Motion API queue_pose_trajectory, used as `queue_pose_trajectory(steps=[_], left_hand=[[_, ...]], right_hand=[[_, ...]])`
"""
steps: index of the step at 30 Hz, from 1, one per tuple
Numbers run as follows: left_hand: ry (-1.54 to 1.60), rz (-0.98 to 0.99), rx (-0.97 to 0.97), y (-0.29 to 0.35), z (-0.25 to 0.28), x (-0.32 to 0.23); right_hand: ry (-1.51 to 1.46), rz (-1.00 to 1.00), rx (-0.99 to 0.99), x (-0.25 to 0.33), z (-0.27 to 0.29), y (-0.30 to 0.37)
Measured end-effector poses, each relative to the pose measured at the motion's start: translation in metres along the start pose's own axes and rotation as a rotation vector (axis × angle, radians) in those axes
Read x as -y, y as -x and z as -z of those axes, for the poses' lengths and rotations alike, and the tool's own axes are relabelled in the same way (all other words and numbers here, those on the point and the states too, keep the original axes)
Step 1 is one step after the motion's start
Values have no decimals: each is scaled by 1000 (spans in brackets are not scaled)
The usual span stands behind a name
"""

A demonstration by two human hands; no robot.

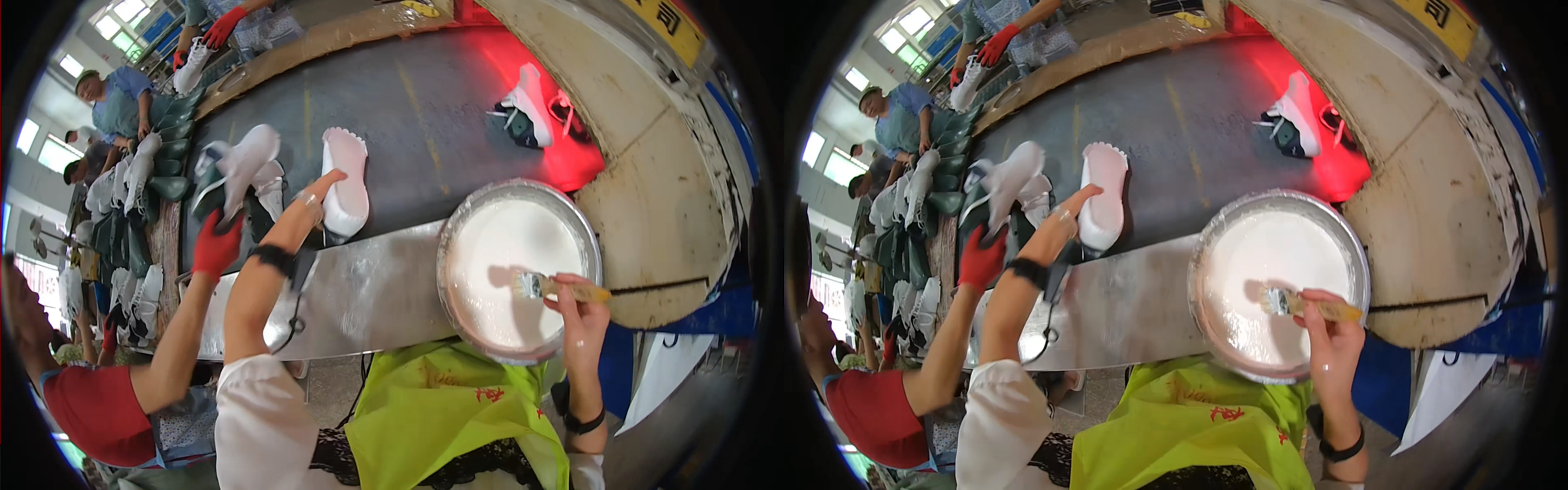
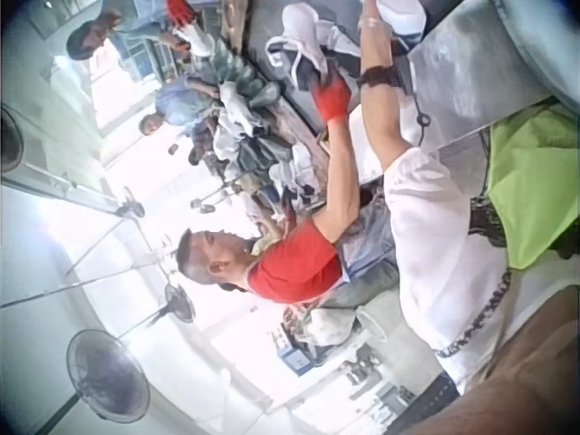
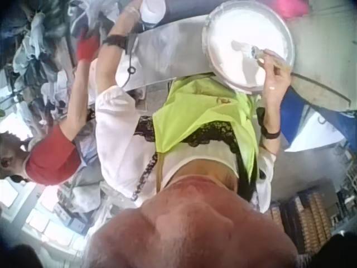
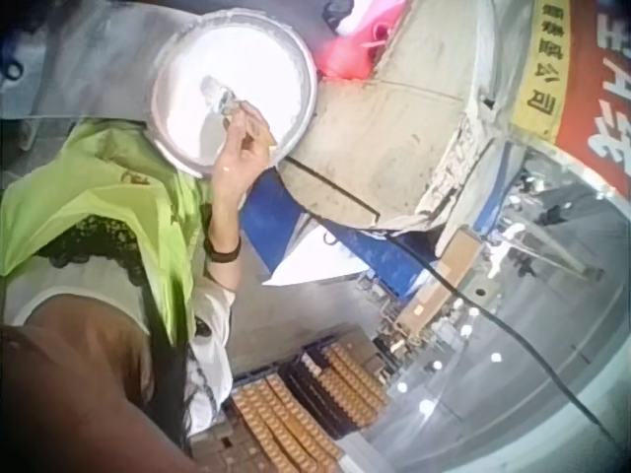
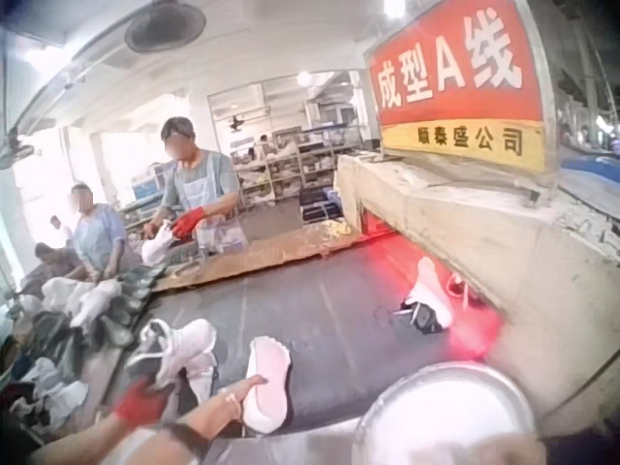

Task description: Applying glue or primer to shoe soles using a brush on a production line.

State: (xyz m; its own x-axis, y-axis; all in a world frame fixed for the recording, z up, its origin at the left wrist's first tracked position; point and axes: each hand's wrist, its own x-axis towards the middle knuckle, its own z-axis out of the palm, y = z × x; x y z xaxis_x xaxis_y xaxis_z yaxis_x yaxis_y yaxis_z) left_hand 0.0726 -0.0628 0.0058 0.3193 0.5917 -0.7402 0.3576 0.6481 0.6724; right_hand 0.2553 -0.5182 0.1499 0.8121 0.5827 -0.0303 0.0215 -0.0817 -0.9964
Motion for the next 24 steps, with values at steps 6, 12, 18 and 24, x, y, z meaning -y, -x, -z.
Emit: queue_pose_trajectory(steps=[6, 12, 18, 24], left_hand=[[241, -78, 309, 183, -16, 98], [231, -107, 396, 260, -14, 188], [197, -163, 250, 275, -9, 188], [118, -163, 84, 250, -10, 176]], right_hand=[[347, 150, 43, -36, 7, -37], [466, 186, 62, -47, -20, -72], [419, 263, 21, -40, -22, -67], [446, 326, 22, -90, -7, -94]])
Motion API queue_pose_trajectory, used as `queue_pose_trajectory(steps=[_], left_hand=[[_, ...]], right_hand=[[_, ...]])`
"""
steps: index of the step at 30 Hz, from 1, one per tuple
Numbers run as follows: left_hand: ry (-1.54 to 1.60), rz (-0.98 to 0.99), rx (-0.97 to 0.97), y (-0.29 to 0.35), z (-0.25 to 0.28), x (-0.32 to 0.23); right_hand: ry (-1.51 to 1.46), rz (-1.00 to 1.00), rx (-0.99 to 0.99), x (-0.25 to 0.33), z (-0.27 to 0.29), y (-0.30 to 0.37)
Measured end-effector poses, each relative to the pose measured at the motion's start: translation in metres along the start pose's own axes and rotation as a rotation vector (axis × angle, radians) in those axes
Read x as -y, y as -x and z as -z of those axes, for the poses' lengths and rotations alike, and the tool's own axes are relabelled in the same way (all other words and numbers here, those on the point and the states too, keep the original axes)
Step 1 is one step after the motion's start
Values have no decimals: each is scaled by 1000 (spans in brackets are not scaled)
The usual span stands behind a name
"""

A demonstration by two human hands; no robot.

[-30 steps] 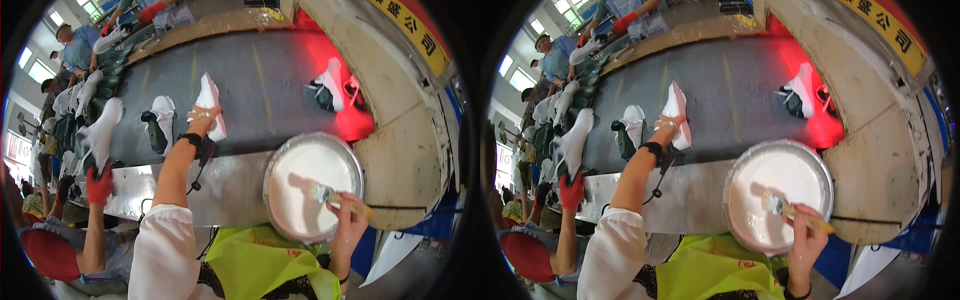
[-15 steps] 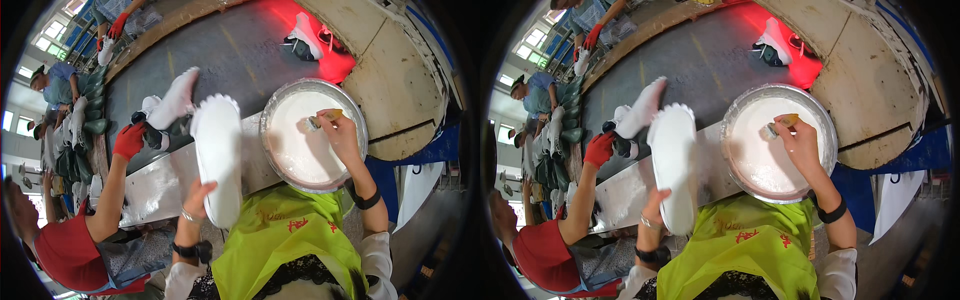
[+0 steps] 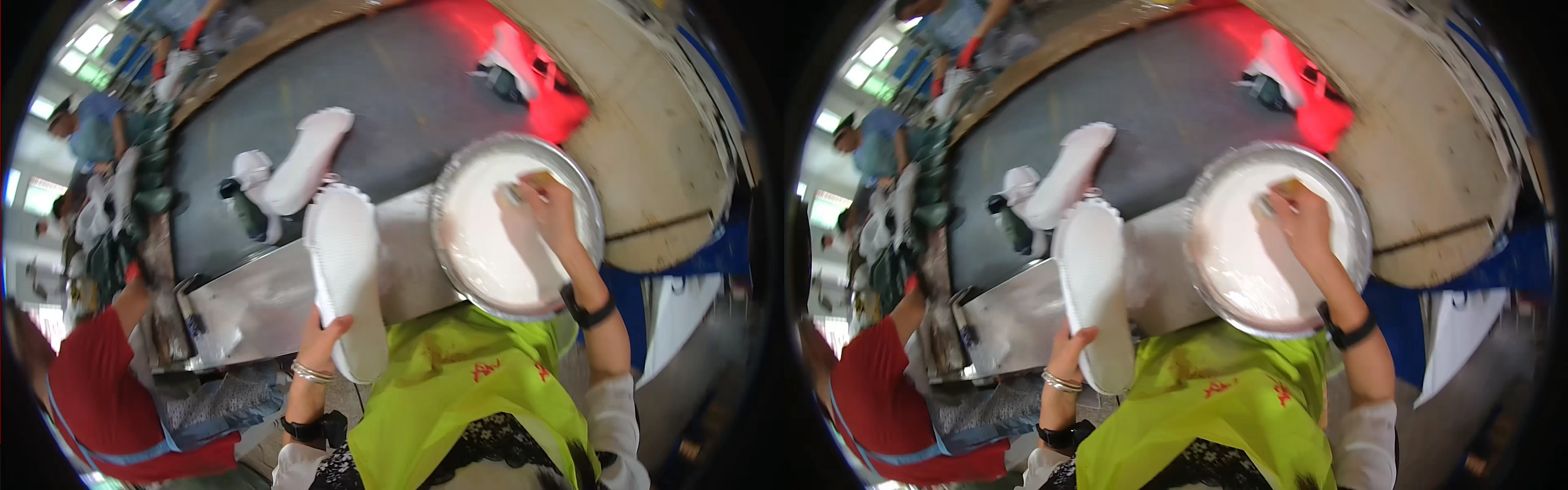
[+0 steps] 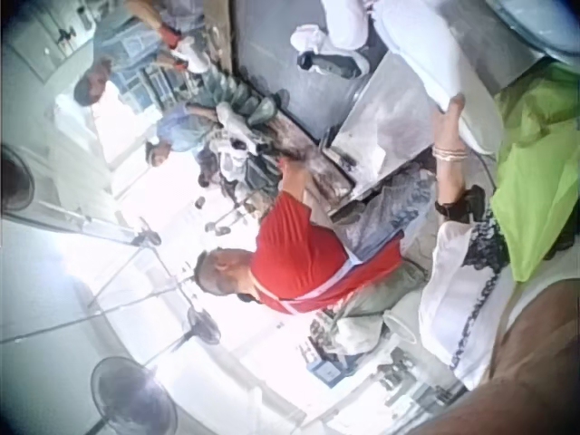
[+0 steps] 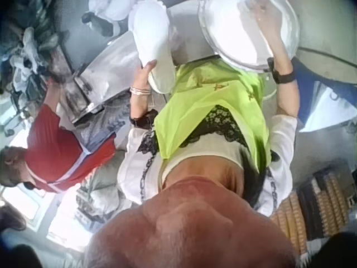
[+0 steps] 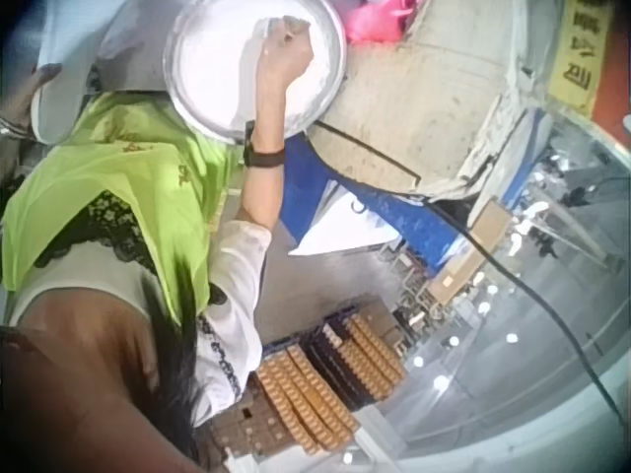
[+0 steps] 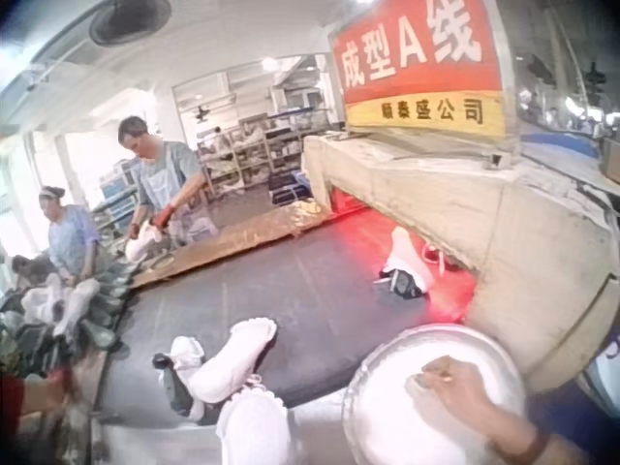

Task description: Applying glue or primer to shoe soles using a brush on a production line.

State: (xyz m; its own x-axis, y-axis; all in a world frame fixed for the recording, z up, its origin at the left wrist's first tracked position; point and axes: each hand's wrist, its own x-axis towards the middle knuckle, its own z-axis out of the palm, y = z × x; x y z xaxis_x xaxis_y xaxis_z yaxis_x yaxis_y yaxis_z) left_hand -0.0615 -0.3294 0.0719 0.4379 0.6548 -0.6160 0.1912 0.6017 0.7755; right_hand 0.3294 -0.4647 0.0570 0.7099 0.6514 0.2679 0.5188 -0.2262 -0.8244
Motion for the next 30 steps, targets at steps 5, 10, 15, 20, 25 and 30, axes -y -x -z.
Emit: queue_pose_trajectory(steps=[5, 10, 15, 20, 25, 30], left_hand=[[64, -22, 101, 1, -16, -13], [-35, -58, 236, 0, -44, -31], [-160, -64, 270, -3, -73, -39], [-288, -95, 279, -10, -94, -41], [-474, -252, 304, -26, -105, -27], [-506, -293, 328, -31, -111, -23]], right_hand=[[423, -216, 290, 26, -15, -10], [-103, -150, 27, 35, 10, 1], [360, -113, 65, 13, 29, 7], [-248, -24, -159, 67, 15, 8], [-379, 156, -71, 99, -1, 8], [-374, 221, 30, 119, 2, 40]])
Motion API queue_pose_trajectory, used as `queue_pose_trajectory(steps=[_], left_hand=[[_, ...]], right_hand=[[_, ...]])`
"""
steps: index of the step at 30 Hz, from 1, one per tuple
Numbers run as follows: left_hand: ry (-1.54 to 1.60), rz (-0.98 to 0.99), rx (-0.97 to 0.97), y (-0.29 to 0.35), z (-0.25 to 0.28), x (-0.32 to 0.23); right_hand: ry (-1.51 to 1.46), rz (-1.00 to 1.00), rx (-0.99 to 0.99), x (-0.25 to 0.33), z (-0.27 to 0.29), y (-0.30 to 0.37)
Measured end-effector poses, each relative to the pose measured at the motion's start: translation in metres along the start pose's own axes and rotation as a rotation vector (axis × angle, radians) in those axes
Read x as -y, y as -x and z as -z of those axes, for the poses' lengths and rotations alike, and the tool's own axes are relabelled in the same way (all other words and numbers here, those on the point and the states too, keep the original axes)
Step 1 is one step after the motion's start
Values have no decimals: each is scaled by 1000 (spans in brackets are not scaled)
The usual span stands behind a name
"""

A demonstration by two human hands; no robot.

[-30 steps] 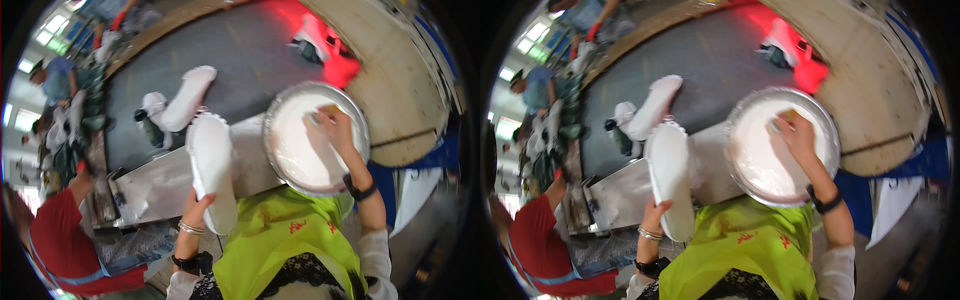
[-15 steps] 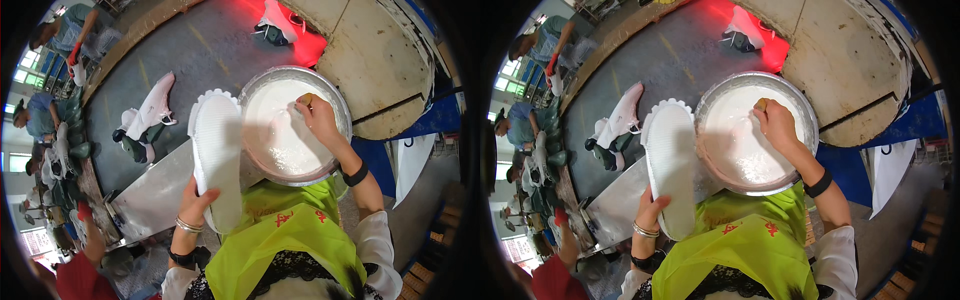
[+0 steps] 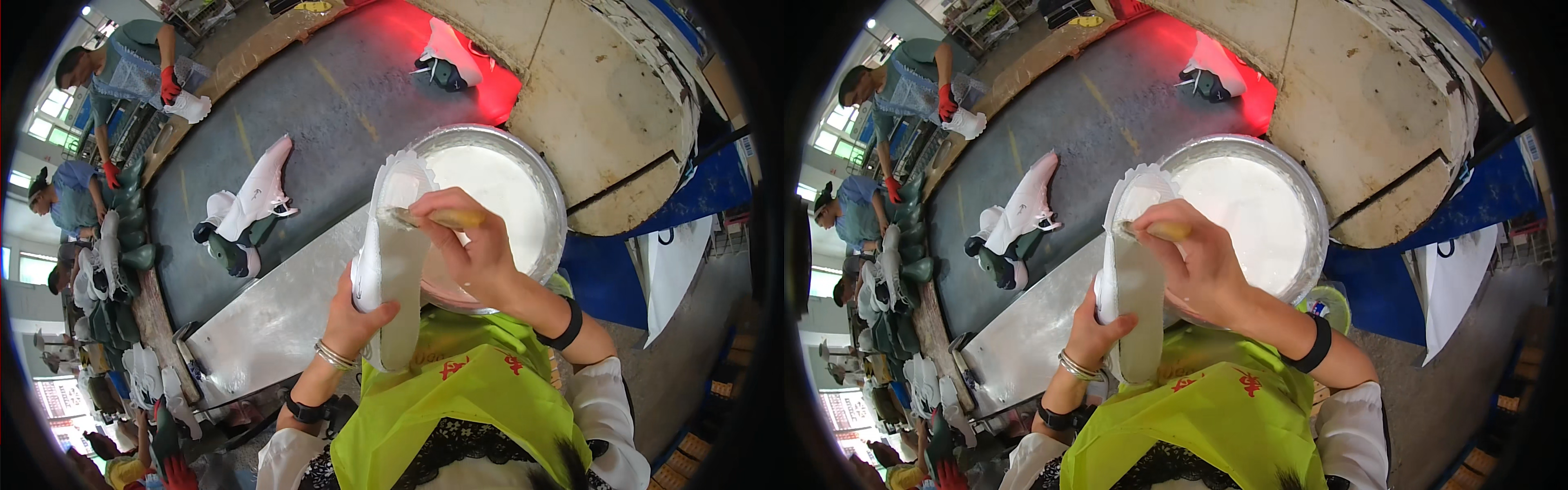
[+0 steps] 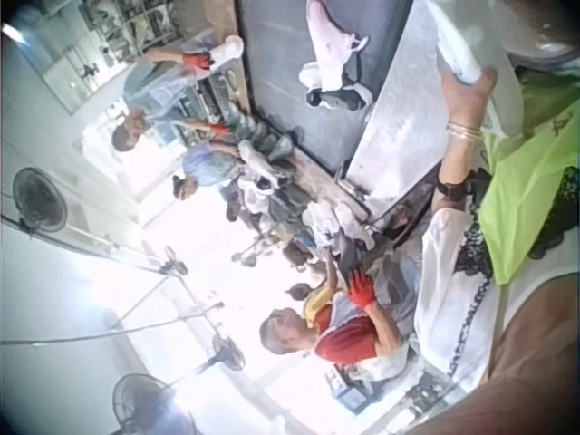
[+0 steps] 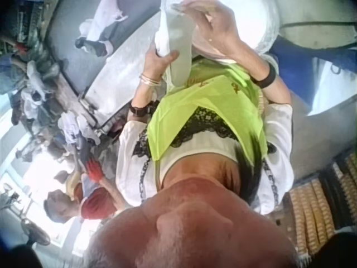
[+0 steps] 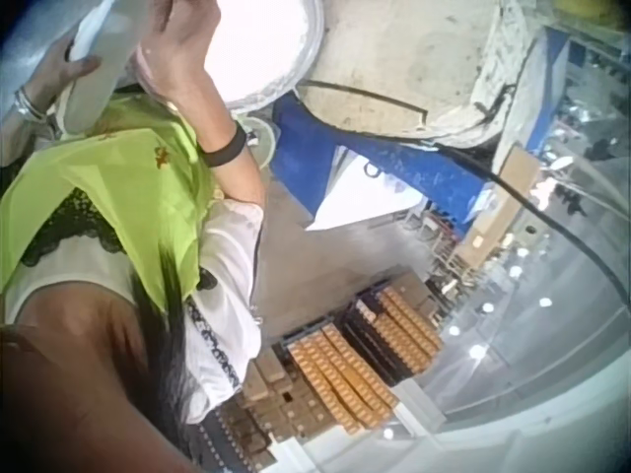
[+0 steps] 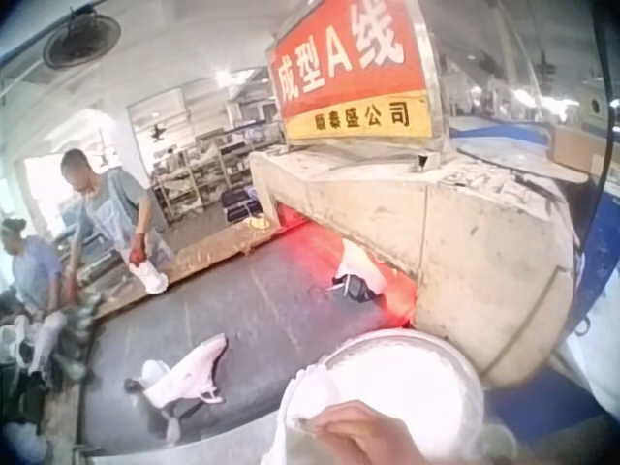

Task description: Applying glue or primer to shoe soles using a brush on a production line.

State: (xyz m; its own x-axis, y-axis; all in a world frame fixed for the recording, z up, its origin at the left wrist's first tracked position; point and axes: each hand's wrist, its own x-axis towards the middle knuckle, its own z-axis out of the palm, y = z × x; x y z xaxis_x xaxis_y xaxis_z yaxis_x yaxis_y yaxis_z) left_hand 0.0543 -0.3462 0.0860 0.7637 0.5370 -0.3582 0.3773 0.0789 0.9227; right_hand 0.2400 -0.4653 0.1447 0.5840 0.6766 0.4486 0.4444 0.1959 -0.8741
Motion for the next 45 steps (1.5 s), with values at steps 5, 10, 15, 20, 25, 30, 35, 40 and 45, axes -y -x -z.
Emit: queue_pose_trajectory(steps=[5, 10, 15, 20, 25, 30, 35, 40, 45], left_hand=[[-114, -41, 7, 7, 6, -12], [12, 1, -36, 12, 11, -19], [-90, -60, -112, 9, 17, -13], [-162, -151, -140, 11, 17, -11], [-77, -101, -169, 7, 14, -12], [-370, -166, -189, 10, 13, -16], [-457, -240, -237, 17, 9, -14], [-482, -213, -245, 15, 19, -6], [-412, -209, -209, 22, 20, -18]], right_hand=[[-128, -224, -124, -28, 15, -42], [134, -324, -267, -42, 13, -19], [50, -256, -205, -13, 3, 5], [-141, -57, -205, -20, -5, -37], [204, 397, -106, -16, -20, 16], [124, 107, -10, 9, -7, -12], [-223, -204, -295, -29, 3, -63], [-281, -251, -255, -3, -1, -34], [-262, -230, -254, -19, 1, -56]])
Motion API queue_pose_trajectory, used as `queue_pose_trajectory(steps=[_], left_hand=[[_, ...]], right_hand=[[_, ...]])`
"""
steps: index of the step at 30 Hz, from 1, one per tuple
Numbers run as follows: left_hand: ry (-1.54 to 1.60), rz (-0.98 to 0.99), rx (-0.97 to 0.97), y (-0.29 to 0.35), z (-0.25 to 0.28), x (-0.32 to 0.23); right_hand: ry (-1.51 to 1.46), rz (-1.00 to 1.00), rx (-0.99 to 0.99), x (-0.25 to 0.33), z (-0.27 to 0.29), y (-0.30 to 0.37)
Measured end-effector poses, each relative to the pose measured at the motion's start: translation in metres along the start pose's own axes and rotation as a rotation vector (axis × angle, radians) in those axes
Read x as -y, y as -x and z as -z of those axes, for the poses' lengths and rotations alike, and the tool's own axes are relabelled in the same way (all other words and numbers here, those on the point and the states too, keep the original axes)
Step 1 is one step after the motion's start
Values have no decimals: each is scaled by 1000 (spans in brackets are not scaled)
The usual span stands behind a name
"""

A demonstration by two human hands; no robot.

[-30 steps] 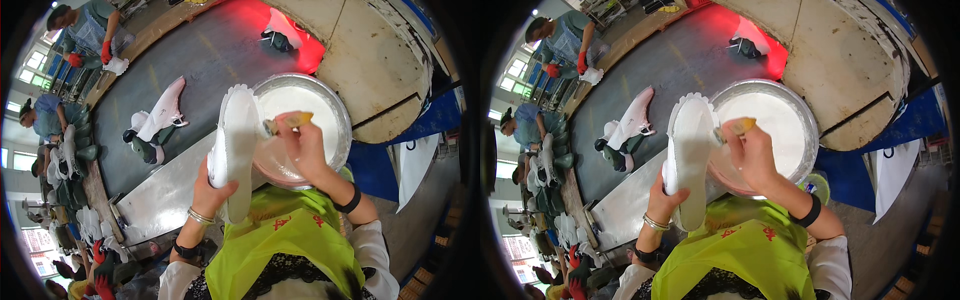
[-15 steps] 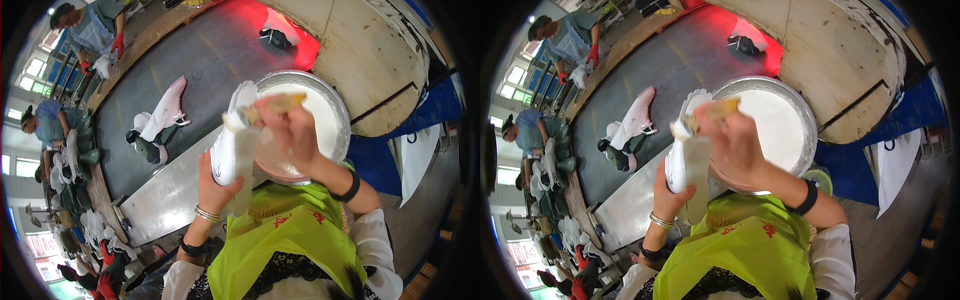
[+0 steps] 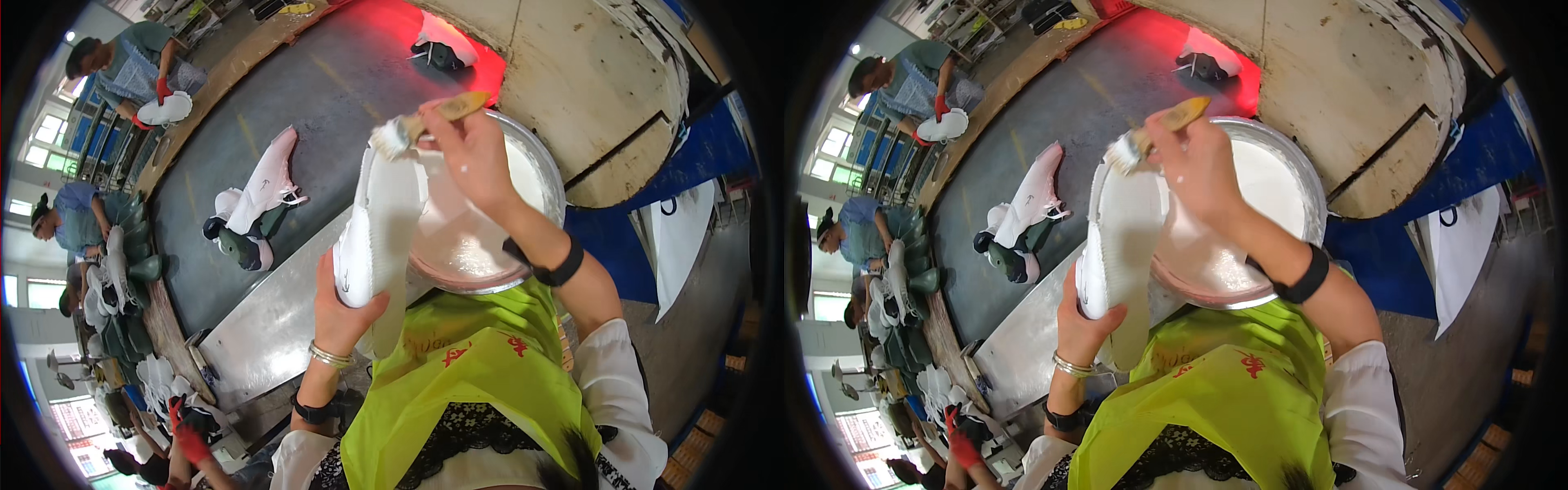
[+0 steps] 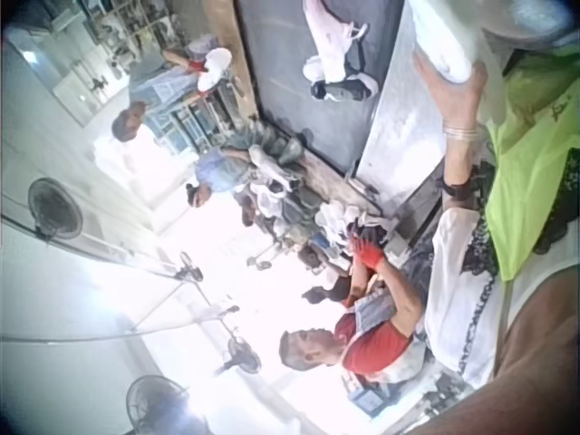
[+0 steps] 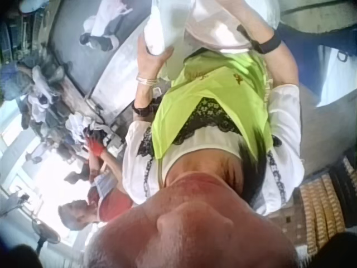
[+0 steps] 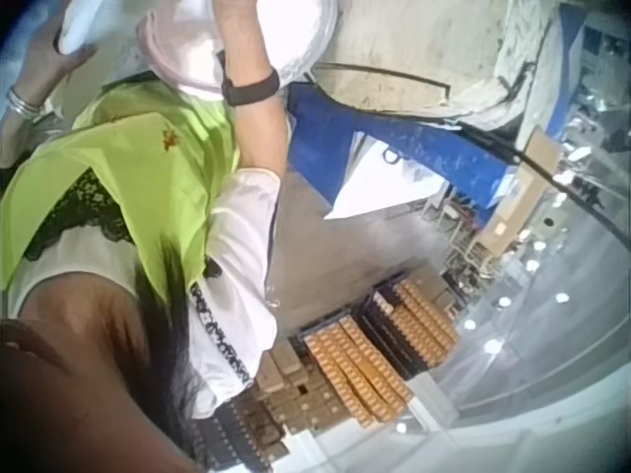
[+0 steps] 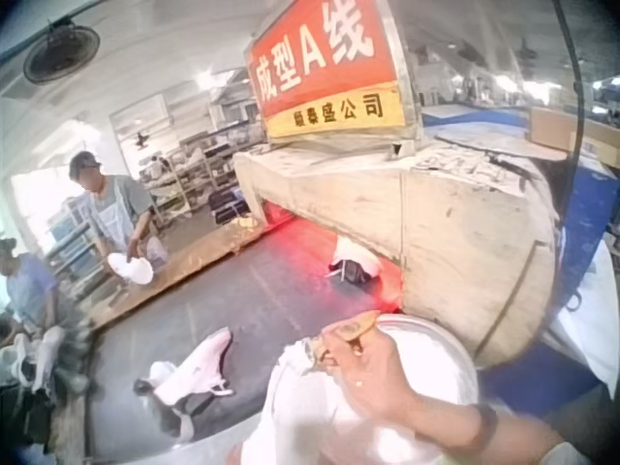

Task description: Applying glue or primer to shoe soles using a brush on a production line.

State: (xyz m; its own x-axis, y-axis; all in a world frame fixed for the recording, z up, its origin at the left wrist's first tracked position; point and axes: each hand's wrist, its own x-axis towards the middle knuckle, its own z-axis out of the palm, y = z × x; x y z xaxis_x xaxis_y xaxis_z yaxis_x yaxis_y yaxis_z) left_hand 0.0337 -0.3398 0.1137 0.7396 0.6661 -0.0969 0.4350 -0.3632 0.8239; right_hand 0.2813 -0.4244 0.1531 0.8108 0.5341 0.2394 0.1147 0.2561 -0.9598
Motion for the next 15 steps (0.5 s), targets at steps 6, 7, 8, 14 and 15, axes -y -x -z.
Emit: queue_pose_trajectory(steps=[6, 7, 8, 14, 15], left_hand=[[295, -17, 20, 4, 8, -2], [331, 31, 34, 2, 9, -2], [367, 78, 48, 1, 10, -2], [443, 98, 41, 3, 13, -8], [444, 92, 45, 2, 13, -9]], right_hand=[[367, 89, -10, -13, 17, 52], [430, 136, 20, -13, 18, 61], [427, 135, 24, -11, 18, 64], [388, 215, 86, 21, 2, 33], [391, 220, 82, 15, 0, 35]])
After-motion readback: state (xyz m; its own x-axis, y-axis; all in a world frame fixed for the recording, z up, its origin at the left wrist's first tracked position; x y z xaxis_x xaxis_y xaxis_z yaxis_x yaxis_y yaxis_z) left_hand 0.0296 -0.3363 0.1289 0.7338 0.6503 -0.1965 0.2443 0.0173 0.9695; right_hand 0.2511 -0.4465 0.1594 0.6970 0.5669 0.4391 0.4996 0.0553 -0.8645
